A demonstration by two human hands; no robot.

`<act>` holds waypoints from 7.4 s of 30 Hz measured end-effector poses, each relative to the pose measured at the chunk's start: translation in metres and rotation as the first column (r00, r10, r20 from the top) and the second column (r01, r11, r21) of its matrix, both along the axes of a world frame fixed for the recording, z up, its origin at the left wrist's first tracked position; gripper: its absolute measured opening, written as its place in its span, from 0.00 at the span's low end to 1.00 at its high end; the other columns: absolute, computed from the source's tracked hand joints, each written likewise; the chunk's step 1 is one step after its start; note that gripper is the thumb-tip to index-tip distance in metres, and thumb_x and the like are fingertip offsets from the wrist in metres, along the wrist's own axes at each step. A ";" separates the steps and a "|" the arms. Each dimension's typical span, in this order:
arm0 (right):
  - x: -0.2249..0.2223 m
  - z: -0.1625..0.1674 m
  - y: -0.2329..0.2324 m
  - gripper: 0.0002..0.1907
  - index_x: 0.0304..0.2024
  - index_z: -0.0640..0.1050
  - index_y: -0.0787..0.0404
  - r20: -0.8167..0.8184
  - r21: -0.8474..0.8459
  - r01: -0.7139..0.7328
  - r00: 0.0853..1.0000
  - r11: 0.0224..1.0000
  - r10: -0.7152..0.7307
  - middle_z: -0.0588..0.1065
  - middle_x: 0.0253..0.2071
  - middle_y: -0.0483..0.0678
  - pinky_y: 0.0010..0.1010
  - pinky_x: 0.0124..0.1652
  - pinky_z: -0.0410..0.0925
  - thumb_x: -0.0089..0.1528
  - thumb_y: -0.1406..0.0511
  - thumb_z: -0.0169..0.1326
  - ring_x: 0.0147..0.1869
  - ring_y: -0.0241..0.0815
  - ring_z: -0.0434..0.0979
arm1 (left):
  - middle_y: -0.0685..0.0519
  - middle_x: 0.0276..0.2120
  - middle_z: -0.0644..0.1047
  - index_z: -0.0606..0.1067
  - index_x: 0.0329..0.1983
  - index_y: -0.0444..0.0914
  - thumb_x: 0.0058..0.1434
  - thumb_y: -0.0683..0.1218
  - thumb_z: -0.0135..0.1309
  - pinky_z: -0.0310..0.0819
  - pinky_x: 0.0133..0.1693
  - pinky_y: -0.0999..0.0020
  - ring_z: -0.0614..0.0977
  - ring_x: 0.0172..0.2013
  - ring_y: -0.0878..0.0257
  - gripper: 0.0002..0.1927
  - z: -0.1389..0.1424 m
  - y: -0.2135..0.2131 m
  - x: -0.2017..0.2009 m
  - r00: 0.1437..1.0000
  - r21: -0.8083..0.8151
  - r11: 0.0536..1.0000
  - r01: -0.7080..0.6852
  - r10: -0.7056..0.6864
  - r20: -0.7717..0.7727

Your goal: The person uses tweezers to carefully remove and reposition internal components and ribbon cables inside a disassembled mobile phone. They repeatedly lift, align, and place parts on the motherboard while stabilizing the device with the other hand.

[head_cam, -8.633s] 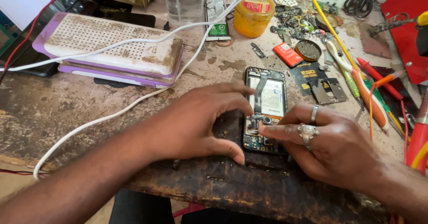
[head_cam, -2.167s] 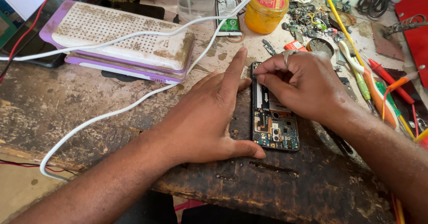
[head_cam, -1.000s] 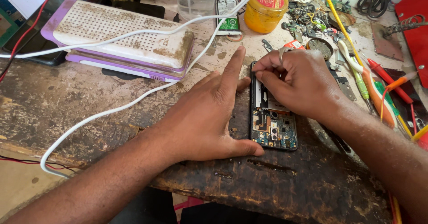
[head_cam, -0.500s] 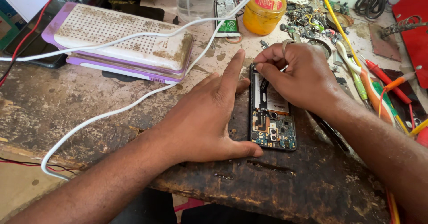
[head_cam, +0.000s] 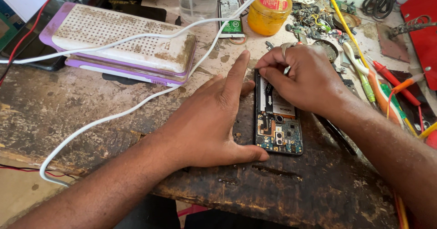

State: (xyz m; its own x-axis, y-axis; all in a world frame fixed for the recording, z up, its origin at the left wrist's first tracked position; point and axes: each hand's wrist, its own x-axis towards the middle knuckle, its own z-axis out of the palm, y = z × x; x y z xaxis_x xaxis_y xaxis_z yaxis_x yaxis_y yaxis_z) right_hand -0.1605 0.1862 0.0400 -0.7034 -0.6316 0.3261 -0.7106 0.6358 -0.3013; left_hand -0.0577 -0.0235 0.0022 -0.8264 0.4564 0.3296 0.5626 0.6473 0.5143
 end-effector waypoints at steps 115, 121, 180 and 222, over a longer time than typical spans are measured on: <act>0.041 0.005 0.006 0.08 0.39 0.85 0.58 0.271 0.090 0.122 0.952 0.988 -0.142 0.80 0.20 0.43 0.26 0.21 0.62 0.59 0.62 0.61 0.20 0.28 0.71 | 0.44 0.68 0.68 0.33 0.75 0.34 0.35 0.80 0.68 0.43 0.69 0.39 0.61 0.69 0.40 0.83 0.009 -0.004 -0.027 0.999 -0.135 0.990 0.036 -0.036 0.005; 0.043 0.006 0.003 0.09 0.40 0.85 0.58 0.214 0.054 0.150 0.964 0.987 -0.159 0.81 0.23 0.42 0.25 0.22 0.65 0.60 0.62 0.60 0.22 0.27 0.74 | 0.39 0.68 0.63 0.30 0.75 0.38 0.34 0.81 0.69 0.37 0.68 0.37 0.54 0.69 0.34 0.84 0.010 0.000 -0.026 0.995 -0.222 0.975 -0.017 0.039 0.091; 0.046 0.004 0.009 0.08 0.38 0.85 0.57 0.234 0.084 0.073 0.968 0.994 -0.091 0.80 0.20 0.43 0.26 0.22 0.64 0.58 0.62 0.61 0.20 0.29 0.72 | 0.50 0.71 0.65 0.31 0.75 0.38 0.34 0.80 0.69 0.36 0.69 0.38 0.53 0.71 0.38 0.84 0.010 -0.003 -0.025 0.998 -0.192 0.981 0.000 0.012 0.057; 0.009 0.047 0.073 0.14 0.44 0.85 0.58 0.207 0.492 0.321 0.860 0.809 -0.467 0.84 0.35 0.44 0.27 0.44 0.78 0.62 0.57 0.63 0.39 0.33 0.86 | 0.41 0.67 0.68 0.76 0.49 0.43 0.45 0.72 0.68 0.52 0.64 0.45 0.64 0.69 0.46 0.38 0.000 -0.009 -0.022 0.976 -0.091 0.978 0.185 -0.194 -0.095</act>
